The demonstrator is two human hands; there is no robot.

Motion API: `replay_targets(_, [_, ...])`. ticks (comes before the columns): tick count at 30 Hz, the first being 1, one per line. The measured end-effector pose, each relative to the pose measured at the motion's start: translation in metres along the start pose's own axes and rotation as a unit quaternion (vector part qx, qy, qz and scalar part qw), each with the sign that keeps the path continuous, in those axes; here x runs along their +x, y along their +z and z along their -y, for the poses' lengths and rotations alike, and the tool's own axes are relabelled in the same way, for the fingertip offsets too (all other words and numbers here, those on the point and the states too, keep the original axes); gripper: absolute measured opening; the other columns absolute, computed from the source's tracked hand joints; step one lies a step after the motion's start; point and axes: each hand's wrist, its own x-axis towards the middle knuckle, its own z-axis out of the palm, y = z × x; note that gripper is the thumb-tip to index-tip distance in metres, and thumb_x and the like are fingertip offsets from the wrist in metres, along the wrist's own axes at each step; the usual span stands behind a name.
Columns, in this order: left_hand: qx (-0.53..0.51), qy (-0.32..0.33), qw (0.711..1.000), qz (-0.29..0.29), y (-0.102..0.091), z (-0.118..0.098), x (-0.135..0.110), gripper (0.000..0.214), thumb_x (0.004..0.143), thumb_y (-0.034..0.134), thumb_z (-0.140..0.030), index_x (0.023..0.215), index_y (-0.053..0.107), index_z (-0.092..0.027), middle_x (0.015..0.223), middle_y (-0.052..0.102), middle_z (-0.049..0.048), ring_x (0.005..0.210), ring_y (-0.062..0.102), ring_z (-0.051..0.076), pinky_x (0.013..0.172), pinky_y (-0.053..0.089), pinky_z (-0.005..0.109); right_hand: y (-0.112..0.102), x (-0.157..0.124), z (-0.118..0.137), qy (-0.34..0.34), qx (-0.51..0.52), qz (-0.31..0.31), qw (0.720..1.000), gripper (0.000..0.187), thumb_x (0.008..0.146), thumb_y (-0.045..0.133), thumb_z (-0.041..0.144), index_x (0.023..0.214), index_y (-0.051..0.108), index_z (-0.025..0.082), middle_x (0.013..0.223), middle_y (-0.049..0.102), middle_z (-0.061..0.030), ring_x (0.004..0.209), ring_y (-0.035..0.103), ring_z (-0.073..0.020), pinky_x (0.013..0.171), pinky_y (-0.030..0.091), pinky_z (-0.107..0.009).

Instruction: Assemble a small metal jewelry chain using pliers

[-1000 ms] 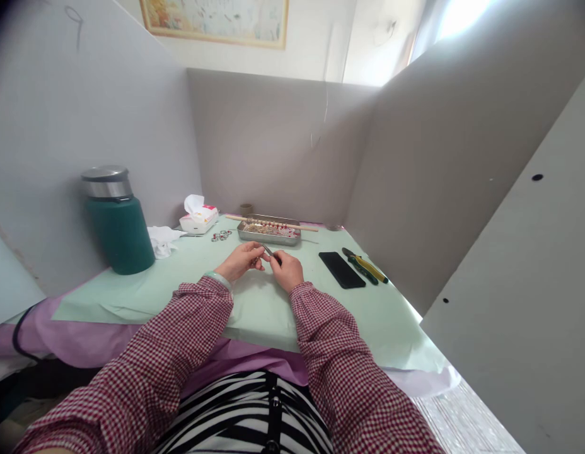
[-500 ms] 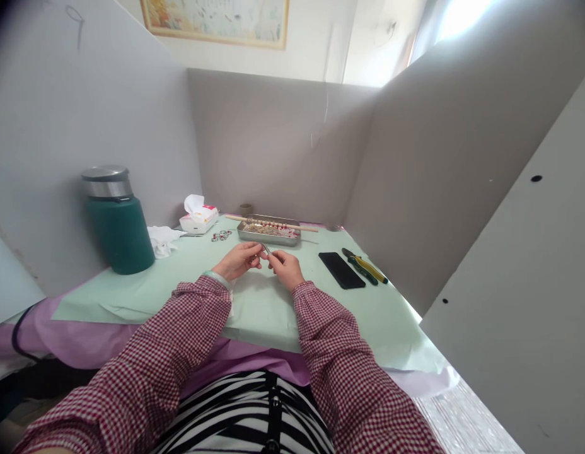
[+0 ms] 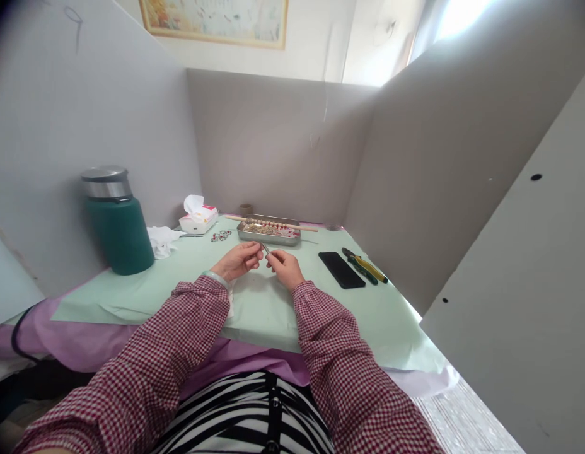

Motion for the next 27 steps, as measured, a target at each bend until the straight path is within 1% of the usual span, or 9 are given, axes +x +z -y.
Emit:
replay_targets(5, [0.004, 0.002, 1.000, -0.005, 0.0014, 0.0014, 0.0007, 0.016, 0.079, 0.064, -0.025, 0.080, 0.054, -0.012, 0.066, 0.062, -0.0002, 0.039, 0.042, 0.002, 0.050, 0.047, 0.021, 0.0014, -0.0015, -0.0030, -0.024, -0.051, -0.033, 0.998, 0.025, 0.082, 0.051, 0.037, 0.081, 0.063, 0.015, 0.065, 0.061, 0.0000, 0.058, 0.054, -0.0116, 0.059, 0.043, -0.026])
replay_targets(16, [0.013, -0.003, 1.000, -0.012, 0.0035, 0.0005, 0.0004, 0.018, 0.078, 0.065, -0.024, 0.080, 0.050, -0.013, 0.067, 0.063, 0.0006, 0.040, 0.044, 0.002, 0.050, 0.047, 0.021, 0.0025, -0.0032, -0.0040, -0.071, -0.158, -0.082, 0.982, 0.025, 0.084, 0.046, 0.037, 0.081, 0.063, 0.018, 0.069, 0.063, -0.0015, 0.064, 0.056, -0.0147, 0.066, 0.043, -0.026])
replay_targets(27, [0.017, -0.011, 1.000, -0.009, 0.0018, 0.0014, 0.0009, 0.019, 0.078, 0.065, -0.025, 0.081, 0.051, -0.013, 0.068, 0.064, 0.0010, 0.041, 0.046, 0.003, 0.052, 0.048, 0.022, 0.0025, -0.0033, -0.0056, -0.093, -0.213, -0.097, 0.968, 0.025, 0.085, 0.045, 0.035, 0.081, 0.063, 0.019, 0.068, 0.062, -0.0015, 0.062, 0.054, -0.0147, 0.063, 0.041, -0.025])
